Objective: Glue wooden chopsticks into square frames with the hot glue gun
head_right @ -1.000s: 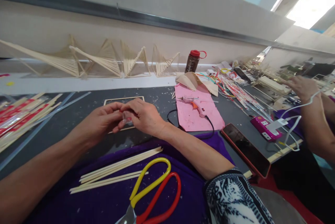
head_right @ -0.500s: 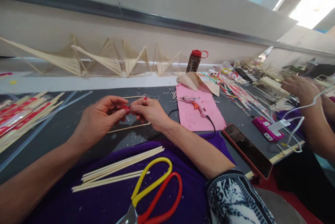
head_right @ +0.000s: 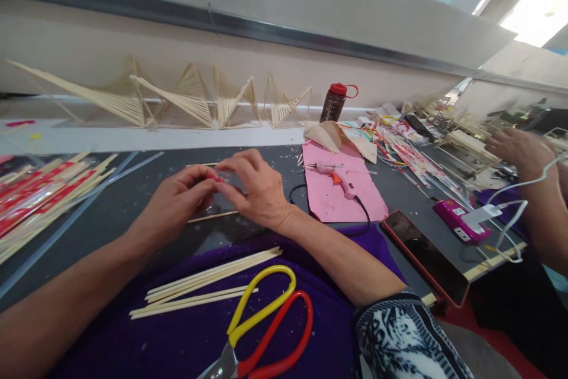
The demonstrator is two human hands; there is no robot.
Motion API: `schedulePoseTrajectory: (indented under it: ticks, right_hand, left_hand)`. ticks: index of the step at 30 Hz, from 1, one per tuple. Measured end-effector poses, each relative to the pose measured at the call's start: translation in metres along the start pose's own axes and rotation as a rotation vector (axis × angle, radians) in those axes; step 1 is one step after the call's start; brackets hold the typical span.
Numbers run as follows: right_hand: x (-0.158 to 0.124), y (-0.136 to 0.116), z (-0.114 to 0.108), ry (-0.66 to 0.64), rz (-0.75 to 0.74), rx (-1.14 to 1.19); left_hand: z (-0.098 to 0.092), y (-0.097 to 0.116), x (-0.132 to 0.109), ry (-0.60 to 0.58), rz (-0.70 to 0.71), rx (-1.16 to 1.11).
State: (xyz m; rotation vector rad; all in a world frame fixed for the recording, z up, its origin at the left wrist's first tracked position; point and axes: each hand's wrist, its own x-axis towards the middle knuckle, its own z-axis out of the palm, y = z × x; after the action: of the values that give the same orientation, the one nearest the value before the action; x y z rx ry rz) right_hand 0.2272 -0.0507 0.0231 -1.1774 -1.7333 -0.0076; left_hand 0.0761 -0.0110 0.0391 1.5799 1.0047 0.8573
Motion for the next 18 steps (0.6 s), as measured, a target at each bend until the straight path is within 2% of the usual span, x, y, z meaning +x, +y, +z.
schedulePoseTrajectory:
  ticks: [2, 4, 10, 14, 18]
  right_hand:
    - [-0.004, -0.002, 0.001, -0.065, -0.149, -0.103]
    - [-0.006, -0.002, 0.003, -0.088, -0.200, -0.153]
    - [-0.002, 0.006, 0.005, -0.106, -0.160, 0.030]
    - [0.004, 0.008, 0.001, -0.107, -0.112, 0.180]
    - [0.006, 0.006, -0.002, -0.126, -0.058, 0.278]
  left_hand:
    - [0.000, 0.000, 0.000, -0.038, -0.029, -0.044]
    - [-0.001, -0.001, 0.001, -0.063, -0.057, -0.080]
    - [0.000, -0.009, 0.005, -0.108, -0.152, -0.295]
    - [-0.001, -0.007, 0.006, -0.187, -0.205, -0.480]
    - [-0.003, -0.005, 0.005, -0.231, -0.260, -0.550]
